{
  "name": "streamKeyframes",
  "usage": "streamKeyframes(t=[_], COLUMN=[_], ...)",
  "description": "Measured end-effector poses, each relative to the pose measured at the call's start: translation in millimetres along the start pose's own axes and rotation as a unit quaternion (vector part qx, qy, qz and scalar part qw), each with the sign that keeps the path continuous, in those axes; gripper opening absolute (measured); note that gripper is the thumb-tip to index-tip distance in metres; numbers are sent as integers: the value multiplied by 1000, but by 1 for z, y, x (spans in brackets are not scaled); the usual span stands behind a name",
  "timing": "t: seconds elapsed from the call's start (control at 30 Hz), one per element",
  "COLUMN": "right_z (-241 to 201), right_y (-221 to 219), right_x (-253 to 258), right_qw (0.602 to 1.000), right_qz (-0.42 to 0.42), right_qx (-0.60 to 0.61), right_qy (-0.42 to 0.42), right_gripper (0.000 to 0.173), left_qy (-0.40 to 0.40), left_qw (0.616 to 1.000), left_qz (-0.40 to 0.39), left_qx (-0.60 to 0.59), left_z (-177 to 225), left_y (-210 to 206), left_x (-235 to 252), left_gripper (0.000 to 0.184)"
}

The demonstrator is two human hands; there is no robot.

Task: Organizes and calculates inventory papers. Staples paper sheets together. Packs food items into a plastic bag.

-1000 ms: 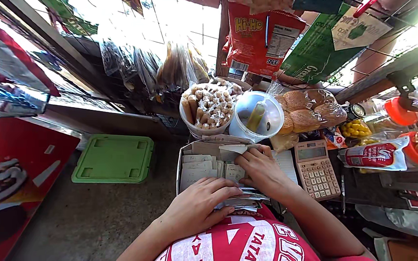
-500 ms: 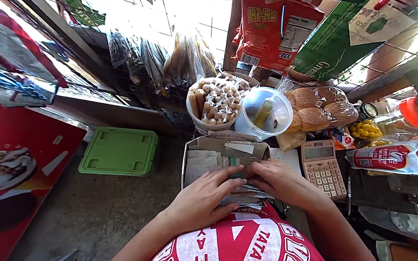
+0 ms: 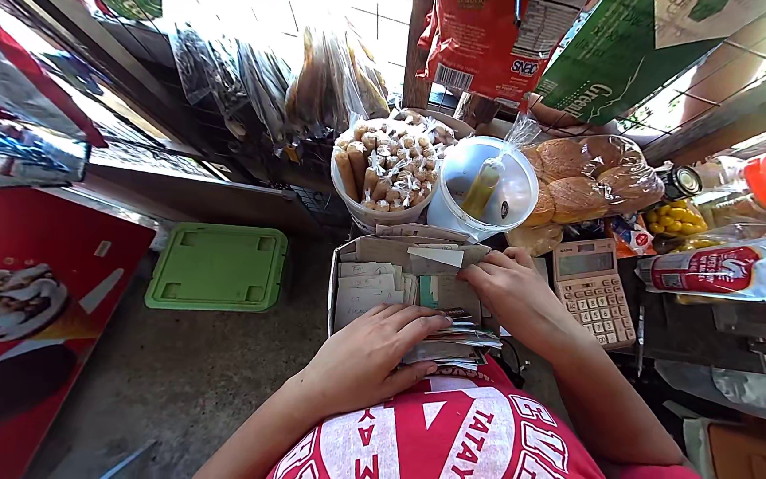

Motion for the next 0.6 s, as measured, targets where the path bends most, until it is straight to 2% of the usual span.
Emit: streamKeyframes(t=[0.13, 0.23, 0.33, 0.5, 0.6], right_z=[-2, -4, -7, -7, -10], right_y=[-4, -6, -9, -13, -12], right_x=[5, 8, 11, 10, 9], right_qw=[999, 997, 992, 990, 992], right_qz=[-20, -55, -117, -130, -106], right_qx=[-28, -39, -34, -1, -29], right_qy=[-16, -33, -44, -51, -64], right_gripper=[19, 9, 28, 33, 35], left_qy=[6, -5, -11, -15, -17], left_qw=[1000, 1000, 1000, 1000, 1000], left_qz=[-4, -6, -7, -9, -4], left_qx=[5, 1, -1, 2, 4], left_z=[-1, 0, 1, 0, 0], left_y=[-1, -1, -1, -1, -2], left_x=[1, 1, 0, 1, 1], left_gripper=[51, 49, 47, 46, 46])
Point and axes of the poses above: each hand's wrist, its own x-axis towards the middle knuckle, its own y-axis out of the back of the hand, z = x × y, the point moved 7 cm from there along x, towards the middle knuckle, and after that the axes turned 15 degrees about -x, right-handed, at the moved point
